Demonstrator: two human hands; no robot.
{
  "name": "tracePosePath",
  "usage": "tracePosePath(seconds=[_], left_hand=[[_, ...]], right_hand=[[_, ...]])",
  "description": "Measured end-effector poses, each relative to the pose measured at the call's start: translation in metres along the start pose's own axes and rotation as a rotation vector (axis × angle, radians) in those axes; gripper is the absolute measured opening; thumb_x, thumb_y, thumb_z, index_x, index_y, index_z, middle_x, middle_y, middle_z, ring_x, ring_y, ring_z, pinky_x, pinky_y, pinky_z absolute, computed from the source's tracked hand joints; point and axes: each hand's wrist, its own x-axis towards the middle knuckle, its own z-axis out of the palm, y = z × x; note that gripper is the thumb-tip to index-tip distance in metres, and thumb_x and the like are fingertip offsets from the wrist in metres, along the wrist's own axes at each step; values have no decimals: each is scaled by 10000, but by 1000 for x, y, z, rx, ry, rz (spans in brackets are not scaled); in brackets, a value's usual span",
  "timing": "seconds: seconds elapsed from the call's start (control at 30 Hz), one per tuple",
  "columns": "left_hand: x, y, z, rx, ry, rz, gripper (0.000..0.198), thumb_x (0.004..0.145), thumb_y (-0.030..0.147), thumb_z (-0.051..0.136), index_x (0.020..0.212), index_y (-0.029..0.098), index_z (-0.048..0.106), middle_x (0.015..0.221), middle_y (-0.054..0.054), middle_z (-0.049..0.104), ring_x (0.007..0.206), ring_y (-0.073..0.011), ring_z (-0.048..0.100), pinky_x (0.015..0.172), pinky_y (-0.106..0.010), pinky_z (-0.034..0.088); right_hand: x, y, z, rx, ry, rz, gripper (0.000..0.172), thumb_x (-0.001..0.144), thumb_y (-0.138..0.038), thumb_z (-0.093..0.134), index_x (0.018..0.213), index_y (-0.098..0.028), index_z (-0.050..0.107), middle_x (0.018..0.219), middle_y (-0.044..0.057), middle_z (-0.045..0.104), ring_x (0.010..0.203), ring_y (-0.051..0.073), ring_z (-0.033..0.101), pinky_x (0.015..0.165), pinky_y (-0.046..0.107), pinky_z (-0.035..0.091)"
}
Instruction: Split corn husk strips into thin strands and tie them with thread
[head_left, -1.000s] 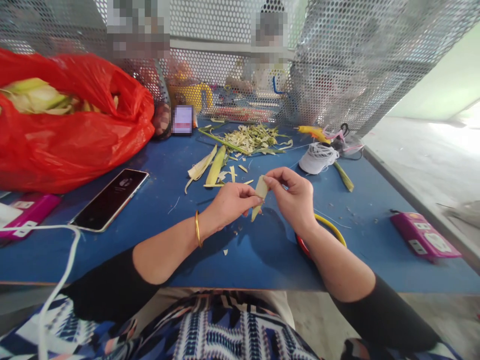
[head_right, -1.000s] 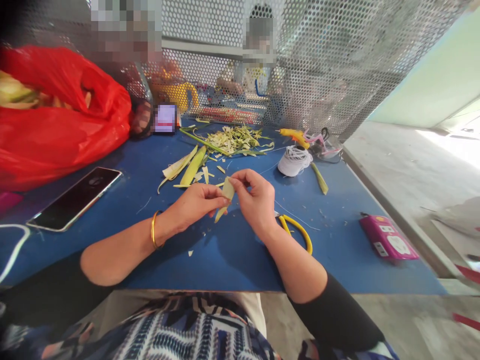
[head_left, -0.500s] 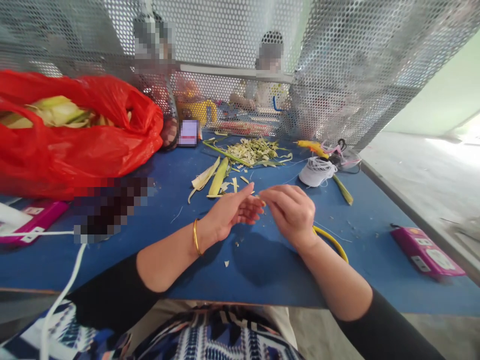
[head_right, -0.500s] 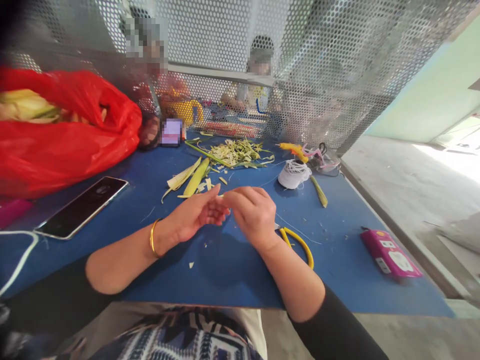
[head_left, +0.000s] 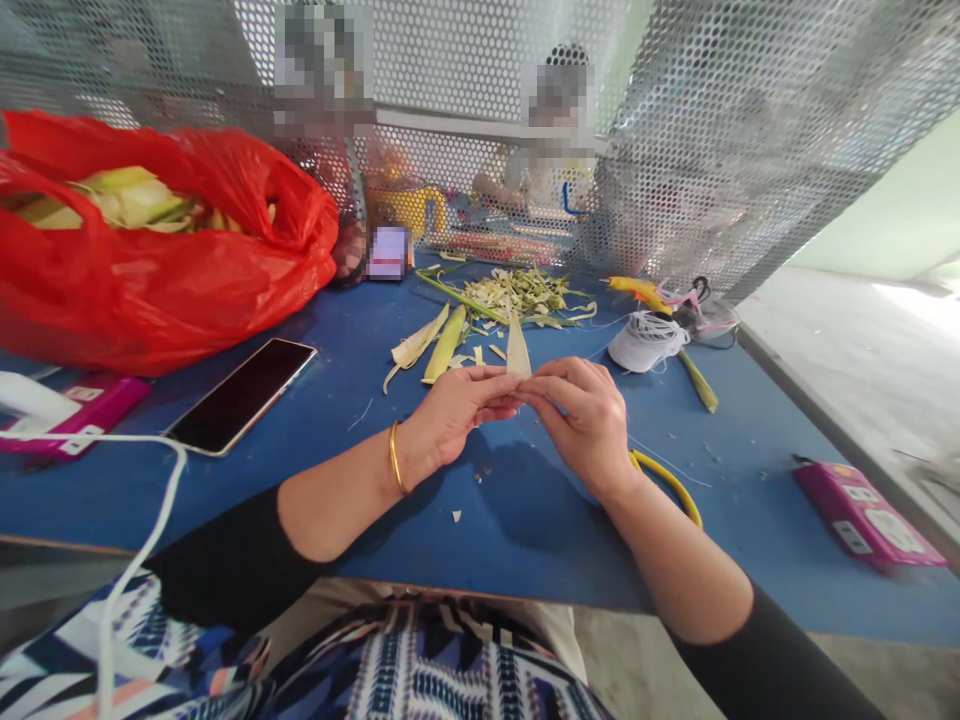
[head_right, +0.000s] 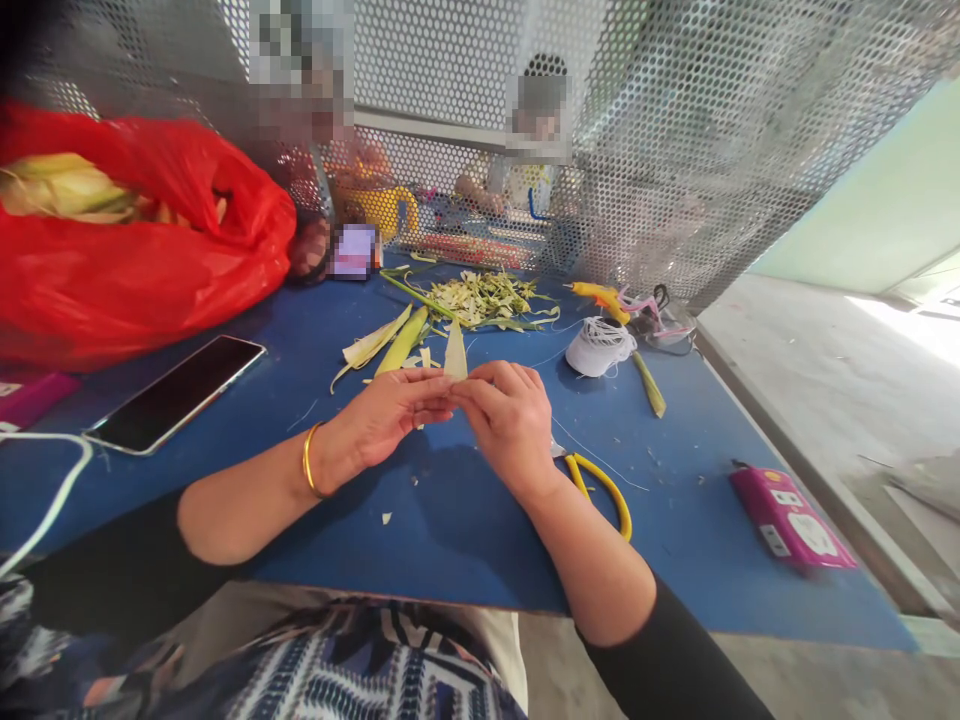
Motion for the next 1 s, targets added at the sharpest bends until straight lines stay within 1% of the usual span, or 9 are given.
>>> tracePosePath(seconds=[0.1, 0.23, 0.33, 0.43, 0.53, 0.6, 0.73, 0.9, 1.0], left_hand=[[1, -1, 1, 20, 28, 32, 134, 717, 176, 860, 732, 155, 729, 704, -10, 730, 650, -107, 679, 790, -294, 572], [0, -3, 3, 94, 83, 144, 98, 741, 162, 826, 710, 171, 734, 702, -22, 732, 654, -131, 697, 760, -305, 582], [-1, -4, 4, 173, 94, 247, 89, 753, 167, 807, 695, 185, 742, 720, -32, 743, 678, -152, 708, 775, -332, 597], [-1, -5, 4, 234, 82, 314, 102, 748, 194, 815, 681, 190, 738, 730, -34, 744, 707, -170, 713, 804, -369, 610], [-2, -6, 4, 239, 78, 307, 86, 752, 204, 812, 699, 189, 746, 723, -32, 738, 710, -174, 712, 799, -373, 607], [-3, -6, 6, 218, 74, 286, 62, 732, 175, 826, 740, 188, 766, 749, -31, 750, 728, -167, 713, 807, -354, 596], [-4, -6, 8, 172, 67, 256, 201, 640, 69, 873, 775, 178, 773, 819, -37, 774, 807, -165, 723, 833, -311, 574], [-1, -6, 9, 119, 91, 200, 158, 690, 80, 857, 742, 170, 737, 729, -13, 740, 697, -137, 707, 789, -303, 581], [-1, -6, 9, 91, 86, 184, 169, 668, 107, 874, 727, 162, 726, 691, 2, 735, 655, -121, 701, 779, -292, 582]], right_hand=[[1, -1, 1, 122, 13, 113, 182, 959, -233, 658, 854, -291, 795, 872, 25, 746, 821, 192, 678, 787, 359, 488], [2, -3, 4, 336, 70, 328, 99, 859, -250, 752, 761, -261, 758, 854, 17, 744, 826, 190, 687, 786, 336, 526], [4, -4, 6, 482, 31, 518, 94, 799, -281, 767, 722, -242, 731, 847, 16, 771, 809, 186, 691, 787, 330, 538], [5, -6, 5, 541, -18, 635, 119, 770, -314, 752, 696, -230, 710, 726, -2, 751, 692, 163, 649, 712, 308, 524], [7, -8, 5, 512, 13, 651, 149, 745, -333, 754, 665, -225, 691, 668, -12, 725, 642, 148, 616, 667, 292, 503], [7, -8, 4, 489, 39, 652, 151, 729, -331, 754, 653, -224, 679, 652, -15, 715, 628, 146, 605, 647, 286, 493], [7, -7, 5, 483, 59, 642, 127, 714, -314, 735, 646, -225, 674, 635, -15, 703, 611, 146, 590, 620, 283, 482], [6, -5, 5, 504, 51, 641, 167, 719, -340, 754, 663, -224, 647, 651, -16, 697, 608, 140, 582, 614, 280, 482], [5, -3, 7, 519, 70, 645, 180, 726, -333, 758, 703, -224, 616, 661, -23, 677, 614, 136, 583, 625, 286, 489]])
